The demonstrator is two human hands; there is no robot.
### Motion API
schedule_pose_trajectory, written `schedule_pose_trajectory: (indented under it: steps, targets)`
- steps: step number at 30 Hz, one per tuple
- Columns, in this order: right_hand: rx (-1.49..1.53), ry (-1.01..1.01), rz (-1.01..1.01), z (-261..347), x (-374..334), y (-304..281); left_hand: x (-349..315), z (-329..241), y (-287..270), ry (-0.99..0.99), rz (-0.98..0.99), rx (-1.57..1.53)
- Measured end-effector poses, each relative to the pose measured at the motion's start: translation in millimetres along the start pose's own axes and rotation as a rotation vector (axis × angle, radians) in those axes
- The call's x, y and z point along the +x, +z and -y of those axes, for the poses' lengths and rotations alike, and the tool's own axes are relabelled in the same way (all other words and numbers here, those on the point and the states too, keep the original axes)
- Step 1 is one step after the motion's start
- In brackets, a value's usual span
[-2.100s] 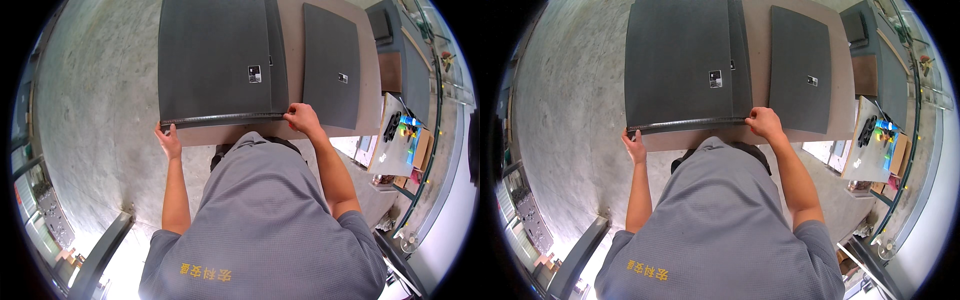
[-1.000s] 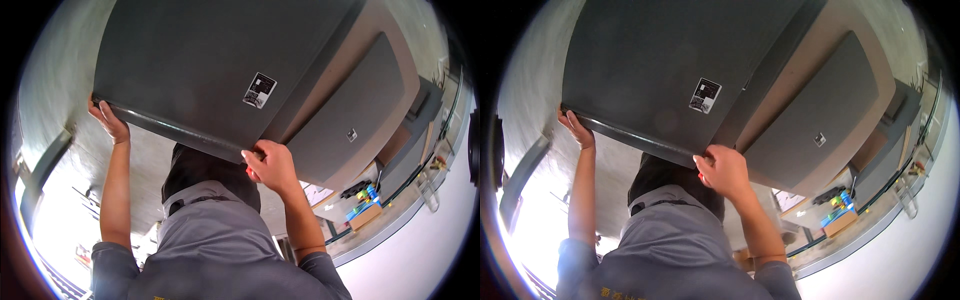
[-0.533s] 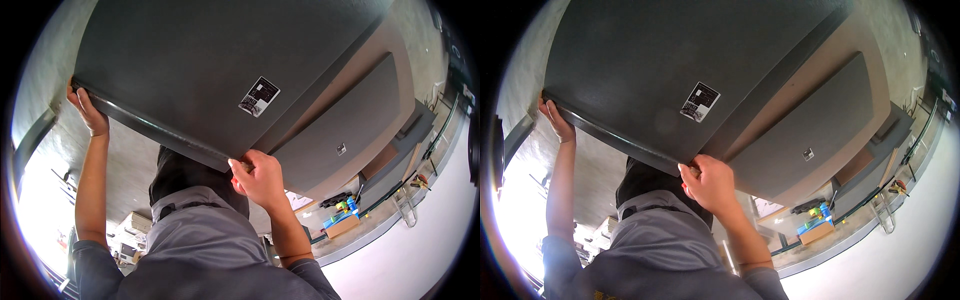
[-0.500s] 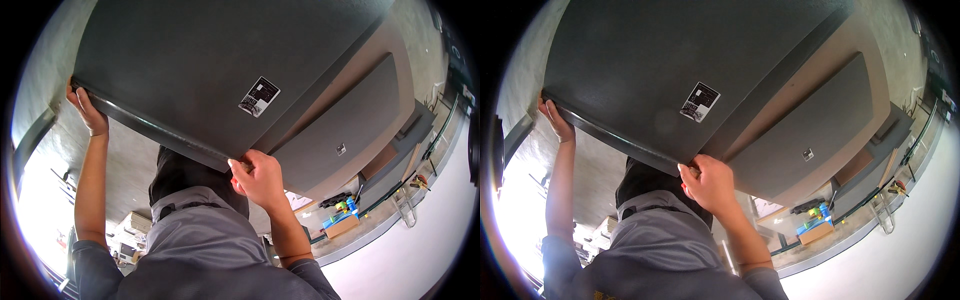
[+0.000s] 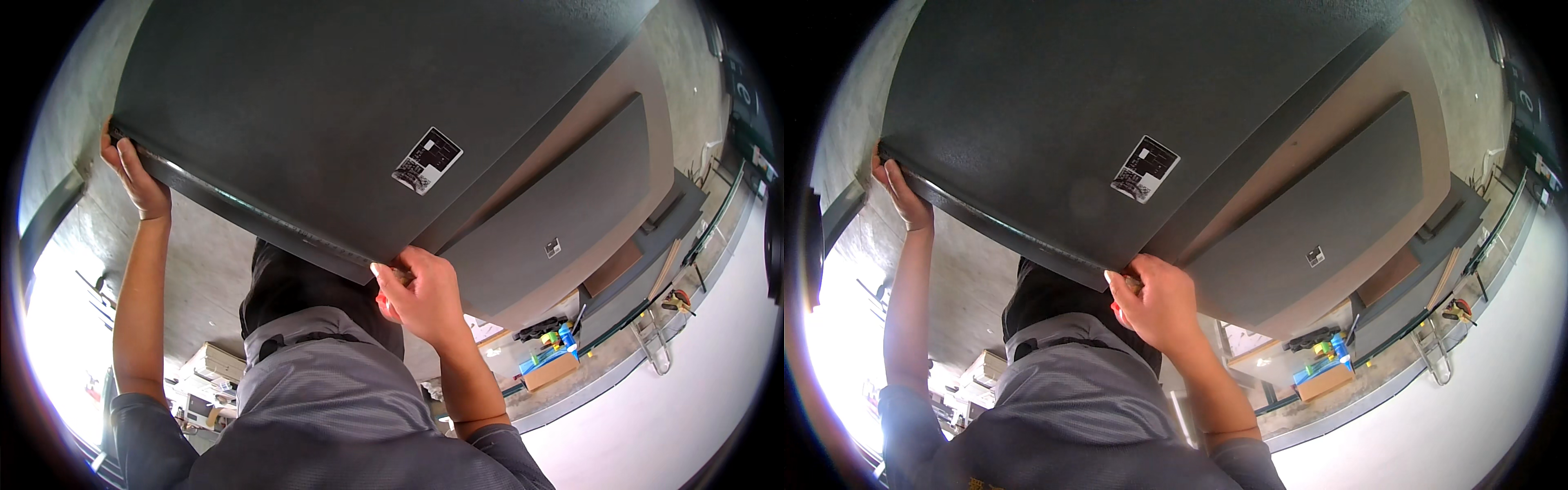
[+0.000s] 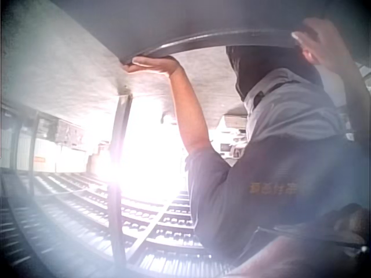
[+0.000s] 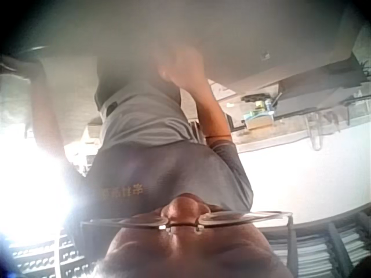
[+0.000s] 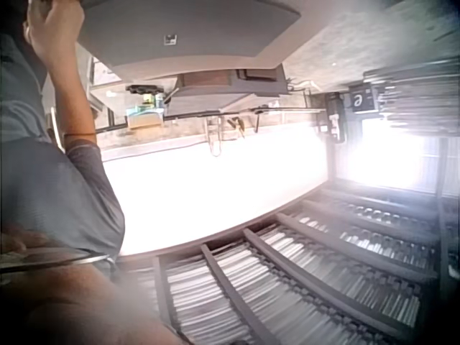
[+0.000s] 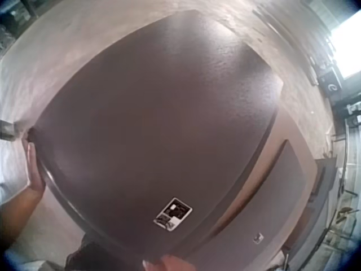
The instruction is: The person measures the width and length of several dark gray furniture panels using a measuring tape.
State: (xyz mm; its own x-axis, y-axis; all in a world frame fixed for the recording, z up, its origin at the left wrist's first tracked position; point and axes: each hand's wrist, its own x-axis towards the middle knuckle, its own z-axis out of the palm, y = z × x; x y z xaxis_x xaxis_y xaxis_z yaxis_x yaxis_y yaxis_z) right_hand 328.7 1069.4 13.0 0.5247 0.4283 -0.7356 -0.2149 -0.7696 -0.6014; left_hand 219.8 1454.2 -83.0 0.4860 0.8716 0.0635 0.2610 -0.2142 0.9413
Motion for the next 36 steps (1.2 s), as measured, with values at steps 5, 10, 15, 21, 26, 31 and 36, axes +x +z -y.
schedule_pose_trajectory:
  steps: [5,10,15,21,26,31,36]
  targets:
    - [0.011,0.016,0.003,1.7,-0.5,-0.1,0.2,0.0,0.0,0.003,-0.001,0.017]
    - [0.031,0.020,-0.006,0.7,-1.5,1.2,0.1,1.7,-1.2,-0.002,-0.002,0.005]
    - [0.067,0.073,0.021,6.4,-1.5,-1.6,-0.9,1.2,0.6,-0.018,-0.009,-0.023]
    - [0.059,0.052,0.002,4.2,-1.6,-0.1,-1.0,-1.2,1.4,-0.003,0.004,-0.003]
    - [0.064,0.030,-0.006,2.5,-1.2,0.8,-0.6,0.9,-0.3,0.024,0.012,0.029]
    - [0.071,0.073,0.033,6.4,1.0,-3.6,-0.8,5.3,0.3,0.014,-0.035,-0.004]
    - [0.028,-0.001,0.038,-5.7,5.4,-3.1,-0.9,3.6,3.2,0.043,-0.040,0.063]
